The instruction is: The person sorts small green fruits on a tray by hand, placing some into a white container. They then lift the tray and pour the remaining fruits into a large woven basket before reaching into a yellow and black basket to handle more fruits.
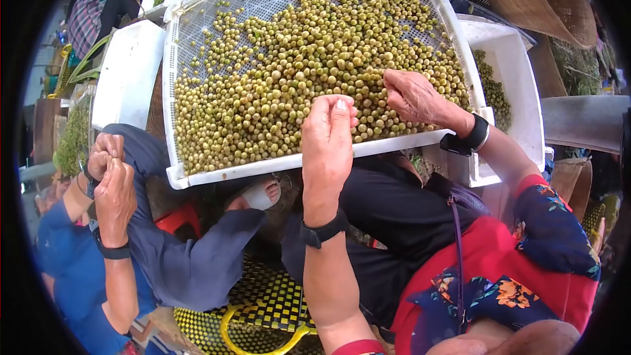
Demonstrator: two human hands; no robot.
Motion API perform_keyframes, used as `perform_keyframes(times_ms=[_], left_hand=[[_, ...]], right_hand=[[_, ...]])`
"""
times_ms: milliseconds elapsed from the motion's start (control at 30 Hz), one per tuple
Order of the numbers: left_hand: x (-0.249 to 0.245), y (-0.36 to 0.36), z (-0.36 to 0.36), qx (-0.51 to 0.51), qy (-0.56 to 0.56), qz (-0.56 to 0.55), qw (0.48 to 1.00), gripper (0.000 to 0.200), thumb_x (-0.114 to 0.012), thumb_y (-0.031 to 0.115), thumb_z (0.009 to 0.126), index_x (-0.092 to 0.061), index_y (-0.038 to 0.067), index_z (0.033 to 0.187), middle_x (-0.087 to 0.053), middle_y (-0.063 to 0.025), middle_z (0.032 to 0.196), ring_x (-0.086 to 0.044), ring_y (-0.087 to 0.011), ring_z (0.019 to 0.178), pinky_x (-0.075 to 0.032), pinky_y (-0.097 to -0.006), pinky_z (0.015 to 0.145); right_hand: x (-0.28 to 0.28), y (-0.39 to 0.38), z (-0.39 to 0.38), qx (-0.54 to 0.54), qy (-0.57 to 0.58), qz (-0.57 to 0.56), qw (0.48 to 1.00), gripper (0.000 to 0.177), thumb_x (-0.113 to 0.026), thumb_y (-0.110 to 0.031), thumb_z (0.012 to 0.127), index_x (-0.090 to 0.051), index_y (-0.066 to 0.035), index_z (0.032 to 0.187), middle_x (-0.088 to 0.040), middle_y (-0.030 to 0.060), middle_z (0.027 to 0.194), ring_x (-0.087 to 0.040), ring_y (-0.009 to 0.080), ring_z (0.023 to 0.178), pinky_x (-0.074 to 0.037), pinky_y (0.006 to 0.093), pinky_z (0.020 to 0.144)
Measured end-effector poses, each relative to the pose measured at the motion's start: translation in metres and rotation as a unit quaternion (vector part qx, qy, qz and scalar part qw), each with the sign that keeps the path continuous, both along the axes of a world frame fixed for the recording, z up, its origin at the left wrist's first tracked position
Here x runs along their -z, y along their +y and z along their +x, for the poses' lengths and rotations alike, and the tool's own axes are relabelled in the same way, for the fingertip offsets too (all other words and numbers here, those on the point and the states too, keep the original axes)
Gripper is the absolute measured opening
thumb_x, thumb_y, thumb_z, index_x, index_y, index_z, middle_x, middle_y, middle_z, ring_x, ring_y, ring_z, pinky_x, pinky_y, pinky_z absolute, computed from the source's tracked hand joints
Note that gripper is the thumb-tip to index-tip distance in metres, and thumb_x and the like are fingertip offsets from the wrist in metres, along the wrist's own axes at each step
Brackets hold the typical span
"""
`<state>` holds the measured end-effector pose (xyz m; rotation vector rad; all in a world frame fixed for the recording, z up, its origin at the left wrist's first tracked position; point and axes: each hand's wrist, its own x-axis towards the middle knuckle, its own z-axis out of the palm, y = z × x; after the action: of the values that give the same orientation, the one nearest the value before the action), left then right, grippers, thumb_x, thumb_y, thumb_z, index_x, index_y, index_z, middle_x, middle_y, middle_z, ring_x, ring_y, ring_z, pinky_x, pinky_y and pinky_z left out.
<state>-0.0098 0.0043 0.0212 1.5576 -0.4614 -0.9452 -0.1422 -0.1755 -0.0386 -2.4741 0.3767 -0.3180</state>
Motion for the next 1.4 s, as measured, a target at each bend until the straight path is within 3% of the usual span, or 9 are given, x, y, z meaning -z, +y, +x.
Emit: perform_keyframes(times_ms=[333,400,433,533,767,1000,1100,1167,1400], left_hand=[[0.018,-0.034,-0.012,0.027,0.077,-0.020,0.996,0.022,-0.053,0.024,0.100,-0.059,0.004,0.108,-0.064,-0.0031,0.088,-0.062,-0.0096,0.075,-0.049,-0.0232,0.064],[0.012,-0.024,-0.002,-0.002,-0.011,-0.024,1.000,0.020,-0.053,0.021,0.100,-0.061,0.004,0.106,-0.065,-0.0025,0.087,-0.062,-0.0081,0.073,-0.049,-0.0211,0.063],[0.008,-0.021,0.004,-0.023,-0.014,-0.022,0.999,0.020,-0.052,0.021,0.100,-0.061,0.004,0.106,-0.065,-0.0021,0.087,-0.062,-0.0080,0.073,-0.049,-0.0210,0.063],[-0.005,-0.012,0.013,-0.051,0.002,-0.024,0.998,0.020,-0.051,0.021,0.101,-0.062,0.005,0.105,-0.065,-0.0014,0.087,-0.062,-0.0077,0.073,-0.048,-0.0209,0.063],[0.002,-0.011,0.010,0.001,-0.009,0.011,1.000,0.021,-0.049,0.021,0.101,-0.061,0.004,0.104,-0.065,-0.0021,0.089,-0.062,-0.0086,0.076,-0.048,-0.0226,0.067],[0.016,-0.013,0.009,0.024,-0.005,0.035,0.999,0.020,-0.053,0.021,0.099,-0.060,0.003,0.103,-0.063,-0.0018,0.085,-0.059,-0.0080,0.074,-0.047,-0.0231,0.066],[0.032,-0.013,0.006,0.022,-0.126,0.010,0.992,0.022,-0.060,0.023,0.097,-0.060,0.001,0.102,-0.063,-0.0027,0.087,-0.057,-0.0073,0.073,-0.047,-0.0231,0.063],[0.021,-0.017,0.003,0.021,-0.087,-0.012,0.996,0.019,-0.061,0.018,0.094,-0.059,0.000,0.099,-0.065,-0.0060,0.085,-0.059,-0.0111,0.072,-0.049,-0.0270,0.064],[-0.003,-0.018,0.016,-0.007,0.067,-0.072,0.995,0.021,-0.067,0.014,0.091,-0.061,-0.001,0.104,-0.068,-0.0066,0.090,-0.066,-0.0102,0.077,-0.053,-0.0222,0.069]], right_hand=[[-0.021,0.017,0.016,0.010,-0.018,0.236,0.972,0.021,-0.053,-0.017,0.092,-0.049,0.000,0.080,-0.052,0.0157,0.070,-0.053,0.0352,0.065,-0.042,0.0412,0.059],[-0.017,0.009,0.012,0.080,-0.013,-0.045,0.996,0.016,-0.056,-0.016,0.089,-0.053,-0.002,0.083,-0.054,0.0144,0.078,-0.056,0.0341,0.072,-0.044,0.0416,0.062],[-0.014,0.006,0.009,0.059,-0.032,-0.075,0.995,0.010,-0.061,-0.014,0.086,-0.056,-0.005,0.086,-0.054,0.0125,0.082,-0.057,0.0328,0.078,-0.045,0.0422,0.066],[-0.001,0.014,0.003,-0.014,0.003,-0.050,0.999,0.010,-0.064,-0.014,0.082,-0.059,-0.008,0.088,-0.054,0.0105,0.085,-0.057,0.0311,0.083,-0.045,0.0417,0.071],[0.005,0.030,0.019,0.040,0.106,-0.120,0.986,0.017,-0.068,-0.022,0.080,-0.061,-0.009,0.089,-0.053,0.0095,0.092,-0.053,0.0286,0.096,-0.041,0.0426,0.079],[0.008,0.027,0.024,0.024,0.073,-0.138,0.987,0.015,-0.066,-0.018,0.078,-0.059,-0.010,0.089,-0.051,0.0089,0.091,-0.052,0.0281,0.093,-0.041,0.0408,0.076],[-0.018,0.030,0.023,-0.036,-0.001,-0.022,0.999,0.020,-0.064,-0.011,0.080,-0.052,-0.005,0.094,-0.051,0.0121,0.091,-0.054,0.0312,0.086,-0.044,0.0410,0.073],[-0.044,0.030,0.025,-0.085,-0.042,0.048,0.994,0.021,-0.062,-0.005,0.082,-0.047,-0.003,0.097,-0.051,0.0143,0.087,-0.056,0.0335,0.080,-0.047,0.0408,0.069],[-0.071,0.020,0.040,-0.065,-0.065,0.316,0.944,0.012,-0.067,-0.003,0.087,-0.060,0.000,0.096,-0.067,0.0046,0.077,-0.066,0.0106,0.075,-0.053,0.0260,0.067]])
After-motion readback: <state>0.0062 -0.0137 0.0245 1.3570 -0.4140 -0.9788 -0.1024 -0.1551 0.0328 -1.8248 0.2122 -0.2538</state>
